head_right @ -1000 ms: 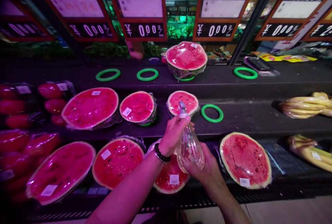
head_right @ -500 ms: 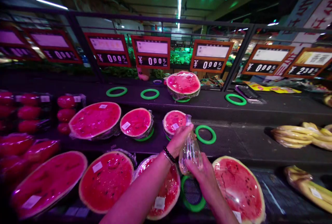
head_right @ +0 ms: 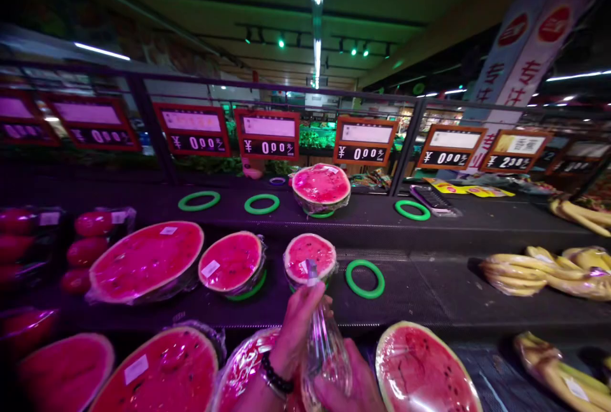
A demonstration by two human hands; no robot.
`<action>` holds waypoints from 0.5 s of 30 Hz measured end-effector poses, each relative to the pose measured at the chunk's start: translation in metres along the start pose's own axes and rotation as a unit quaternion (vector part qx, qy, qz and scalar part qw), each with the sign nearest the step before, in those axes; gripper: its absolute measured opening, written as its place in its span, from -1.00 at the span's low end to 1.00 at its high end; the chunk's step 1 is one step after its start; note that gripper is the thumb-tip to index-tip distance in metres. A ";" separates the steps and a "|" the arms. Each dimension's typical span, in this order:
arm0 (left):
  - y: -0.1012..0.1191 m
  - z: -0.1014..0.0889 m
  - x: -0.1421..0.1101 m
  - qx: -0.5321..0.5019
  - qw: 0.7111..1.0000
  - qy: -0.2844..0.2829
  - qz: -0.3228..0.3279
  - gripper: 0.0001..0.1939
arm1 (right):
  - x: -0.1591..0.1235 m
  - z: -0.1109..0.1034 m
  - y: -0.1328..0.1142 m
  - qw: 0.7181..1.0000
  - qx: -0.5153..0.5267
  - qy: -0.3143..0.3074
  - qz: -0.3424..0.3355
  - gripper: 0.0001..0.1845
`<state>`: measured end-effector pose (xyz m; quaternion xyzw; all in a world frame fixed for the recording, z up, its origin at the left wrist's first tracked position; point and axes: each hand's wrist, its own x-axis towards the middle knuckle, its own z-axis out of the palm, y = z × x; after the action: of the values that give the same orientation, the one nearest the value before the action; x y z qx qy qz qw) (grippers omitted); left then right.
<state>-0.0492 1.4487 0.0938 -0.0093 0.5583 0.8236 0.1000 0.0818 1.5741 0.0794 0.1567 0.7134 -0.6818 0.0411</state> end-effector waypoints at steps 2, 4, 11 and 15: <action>0.020 -0.002 0.008 -0.001 1.000 0.009 0.004 -0.27 | 0.010 0.006 -0.015 0.998 0.004 -0.039 -0.041 0.02; 0.040 -0.003 0.013 0.002 1.000 0.018 0.011 -0.26 | 0.017 0.013 -0.032 0.994 0.015 -0.067 -0.079 -0.06; 0.059 -0.007 0.010 0.001 0.998 0.004 0.059 -0.36 | 0.038 0.028 -0.043 0.984 0.068 -0.122 -0.113 -0.24; 0.051 -0.004 0.007 0.029 0.999 -0.015 0.039 -0.28 | 0.051 0.019 -0.032 0.995 0.028 -0.084 -0.053 -0.45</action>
<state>-0.0654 1.4275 0.1380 0.0276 0.5800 0.8106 0.0759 0.0211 1.5633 0.0948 0.0621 0.6953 -0.7135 0.0603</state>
